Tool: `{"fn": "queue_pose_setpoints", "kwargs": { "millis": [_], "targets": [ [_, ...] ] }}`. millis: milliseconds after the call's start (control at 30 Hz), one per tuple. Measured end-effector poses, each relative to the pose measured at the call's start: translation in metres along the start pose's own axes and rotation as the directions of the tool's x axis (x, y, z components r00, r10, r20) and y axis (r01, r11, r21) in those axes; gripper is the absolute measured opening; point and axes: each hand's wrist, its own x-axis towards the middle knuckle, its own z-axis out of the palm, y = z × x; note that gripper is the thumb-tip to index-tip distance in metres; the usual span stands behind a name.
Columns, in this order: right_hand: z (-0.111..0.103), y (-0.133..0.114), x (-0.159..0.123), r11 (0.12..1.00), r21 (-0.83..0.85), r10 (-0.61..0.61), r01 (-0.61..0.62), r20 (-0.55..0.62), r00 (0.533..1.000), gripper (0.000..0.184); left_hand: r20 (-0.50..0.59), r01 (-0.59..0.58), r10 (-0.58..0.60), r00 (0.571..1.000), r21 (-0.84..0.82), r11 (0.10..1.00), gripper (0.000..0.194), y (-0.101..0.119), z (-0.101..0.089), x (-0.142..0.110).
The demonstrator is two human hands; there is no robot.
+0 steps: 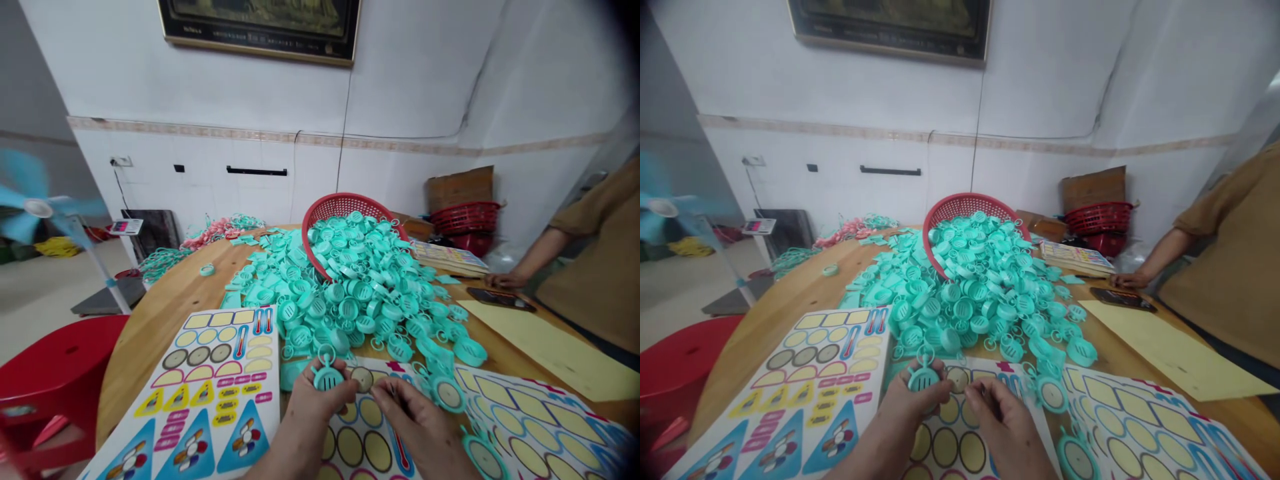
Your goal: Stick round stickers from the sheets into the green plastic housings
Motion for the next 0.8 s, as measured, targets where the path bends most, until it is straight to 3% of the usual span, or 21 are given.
{"fn": "queue_pose_setpoints", "kwargs": {
  "millis": [100, 300, 633, 800],
  "targets": [
    [0.001, -0.004, -0.002, 1.000, -0.010, 0.009, -0.010, -0.054, 0.999, 0.040, 0.007, 0.003, -0.003, 1.000, -0.016, 1.000, 0.035, -0.002, 0.000, 0.000],
    [-0.009, -0.002, 0.001, 0.999, -0.018, 0.042, -0.041, 0.038, 0.998, 0.037, 0.035, 0.011, -0.010, 0.999, -0.047, 0.999, 0.035, -0.005, -0.003, 0.001],
    [-0.011, -0.007, -0.001, 0.999, 0.048, 0.016, -0.017, 0.017, 1.000, 0.034, 0.103, 0.032, -0.024, 0.994, -0.081, 0.996, 0.035, -0.009, 0.002, -0.002],
    [-0.009, -0.015, -0.005, 0.999, 0.048, 0.015, -0.010, -0.104, 0.994, 0.030, 0.119, 0.082, -0.073, 0.990, -0.074, 0.994, 0.039, -0.009, 0.003, -0.003]
  ]
}}
